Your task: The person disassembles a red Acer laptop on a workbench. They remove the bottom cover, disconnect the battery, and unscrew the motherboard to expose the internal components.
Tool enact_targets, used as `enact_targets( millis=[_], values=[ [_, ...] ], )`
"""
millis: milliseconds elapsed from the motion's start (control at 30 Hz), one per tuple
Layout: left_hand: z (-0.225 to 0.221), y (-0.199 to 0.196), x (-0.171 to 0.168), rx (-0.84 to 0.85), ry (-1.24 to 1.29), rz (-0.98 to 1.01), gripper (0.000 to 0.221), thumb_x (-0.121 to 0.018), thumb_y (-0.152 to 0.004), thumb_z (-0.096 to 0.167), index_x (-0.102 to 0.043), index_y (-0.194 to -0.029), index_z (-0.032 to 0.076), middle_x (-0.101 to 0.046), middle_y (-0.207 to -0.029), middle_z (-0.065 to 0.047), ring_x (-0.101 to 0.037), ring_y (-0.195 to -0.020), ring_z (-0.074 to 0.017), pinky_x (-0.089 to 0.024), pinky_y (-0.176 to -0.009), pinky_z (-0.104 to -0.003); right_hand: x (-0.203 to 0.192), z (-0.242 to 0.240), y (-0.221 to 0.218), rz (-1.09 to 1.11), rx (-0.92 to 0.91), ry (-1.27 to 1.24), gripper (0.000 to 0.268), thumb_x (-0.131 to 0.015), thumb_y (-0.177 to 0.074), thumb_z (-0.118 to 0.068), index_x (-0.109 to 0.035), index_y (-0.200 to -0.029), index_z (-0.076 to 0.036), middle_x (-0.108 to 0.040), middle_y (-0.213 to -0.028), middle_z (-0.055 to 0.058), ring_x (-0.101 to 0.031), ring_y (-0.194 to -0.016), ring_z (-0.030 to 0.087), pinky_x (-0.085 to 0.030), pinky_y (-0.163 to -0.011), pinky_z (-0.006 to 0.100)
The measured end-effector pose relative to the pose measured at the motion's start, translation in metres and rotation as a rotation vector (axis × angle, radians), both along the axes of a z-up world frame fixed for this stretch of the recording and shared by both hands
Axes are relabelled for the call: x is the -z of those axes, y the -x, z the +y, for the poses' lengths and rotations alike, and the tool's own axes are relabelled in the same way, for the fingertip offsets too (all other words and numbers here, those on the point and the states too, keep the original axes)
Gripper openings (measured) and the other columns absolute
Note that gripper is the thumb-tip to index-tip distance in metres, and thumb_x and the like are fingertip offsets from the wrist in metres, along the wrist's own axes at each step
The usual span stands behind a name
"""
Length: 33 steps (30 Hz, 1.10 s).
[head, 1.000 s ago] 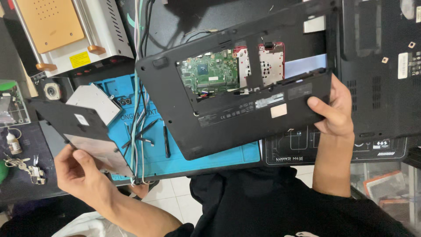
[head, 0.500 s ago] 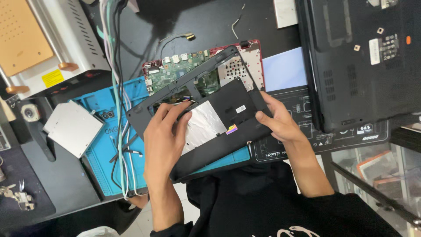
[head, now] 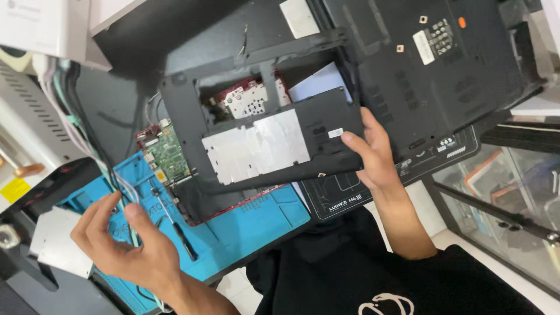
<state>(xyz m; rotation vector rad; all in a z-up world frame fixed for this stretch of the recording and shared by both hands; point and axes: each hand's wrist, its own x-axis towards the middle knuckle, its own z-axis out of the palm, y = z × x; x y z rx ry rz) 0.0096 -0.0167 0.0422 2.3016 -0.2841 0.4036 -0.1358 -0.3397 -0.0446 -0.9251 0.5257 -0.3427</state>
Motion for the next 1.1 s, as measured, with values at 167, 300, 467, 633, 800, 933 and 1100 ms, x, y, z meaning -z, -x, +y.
enact_targets(
  millis=[167,300,467,633,800,933,1100],
  values=[
    [-0.054,-0.024,0.021,0.278,0.456,0.350,0.033,-0.055,-0.118,0.016,-0.055,-0.146,-0.002,-0.064,-0.141,-0.016,-0.064,-0.132,-0.0226,-0.053,-0.114,-0.035,-0.013,-0.022,0.028,-0.040,0.286,0.032,0.057,-0.056,-0.099,0.000,-0.040,-0.153,0.006,-0.060,-0.140,0.016,-0.060,-0.129,0.022,-0.050,-0.113,0.037],
    [-0.132,-0.051,0.029,0.523,0.442,0.627,0.040,-0.053,-0.112,0.016,-0.053,-0.149,0.000,-0.066,-0.139,-0.014,-0.064,-0.125,-0.0176,-0.056,-0.097,-0.032,-0.022,-0.029,0.045,-0.056,0.416,0.014,0.059,-0.055,-0.099,-0.001,-0.038,-0.155,0.004,-0.058,-0.142,0.015,-0.059,-0.131,0.022,-0.049,-0.114,0.037],
    [-0.213,-0.068,0.018,0.689,0.176,0.506,0.038,-0.061,-0.106,0.012,-0.061,-0.142,0.003,-0.065,-0.119,-0.011,-0.062,-0.100,-0.0164,-0.055,-0.086,-0.031,-0.027,-0.045,0.068,-0.034,0.513,0.053,0.055,-0.058,-0.101,0.000,-0.040,-0.153,0.004,-0.060,-0.142,0.014,-0.059,-0.131,0.020,-0.047,-0.116,0.036],
    [-0.278,-0.098,0.028,0.887,0.112,0.262,0.032,-0.061,-0.107,0.009,-0.063,-0.139,0.003,-0.067,-0.119,-0.013,-0.067,-0.112,-0.0257,-0.056,-0.089,-0.034,-0.028,-0.067,0.087,0.119,0.449,0.167,0.036,-0.064,-0.104,-0.010,-0.051,-0.135,0.004,-0.071,-0.119,0.016,-0.072,-0.104,0.018,-0.062,-0.087,0.033],
    [-0.321,-0.125,0.054,0.974,0.065,0.124,0.028,-0.062,-0.106,0.007,-0.065,-0.133,0.002,-0.069,-0.119,-0.017,-0.068,-0.111,-0.0363,-0.051,-0.099,-0.042,-0.037,-0.075,0.084,0.519,0.345,0.462,0.028,-0.067,-0.104,-0.023,-0.059,-0.101,0.003,-0.069,-0.074,0.013,-0.069,-0.061,0.015,-0.056,-0.052,0.026],
    [-0.348,-0.138,0.071,0.994,0.050,-0.025,0.018,-0.067,-0.106,0.009,-0.067,-0.122,0.000,-0.068,-0.121,-0.019,-0.063,-0.113,-0.0409,-0.049,-0.099,-0.047,-0.043,-0.072,0.080,0.668,0.314,0.556,0.035,-0.070,-0.102,-0.024,-0.055,-0.085,0.002,-0.066,-0.064,0.012,-0.067,-0.054,0.015,-0.054,-0.049,0.024],
    [-0.369,-0.146,0.086,1.045,-0.014,-0.061,0.020,-0.067,-0.106,0.011,-0.064,-0.121,-0.002,-0.064,-0.119,-0.024,-0.058,-0.111,-0.0453,-0.046,-0.094,-0.052,-0.034,-0.074,0.085,0.706,0.372,0.607,0.032,-0.074,-0.104,-0.021,-0.056,-0.088,0.001,-0.065,-0.069,0.011,-0.065,-0.059,0.013,-0.052,-0.053,0.023]
  ],
)
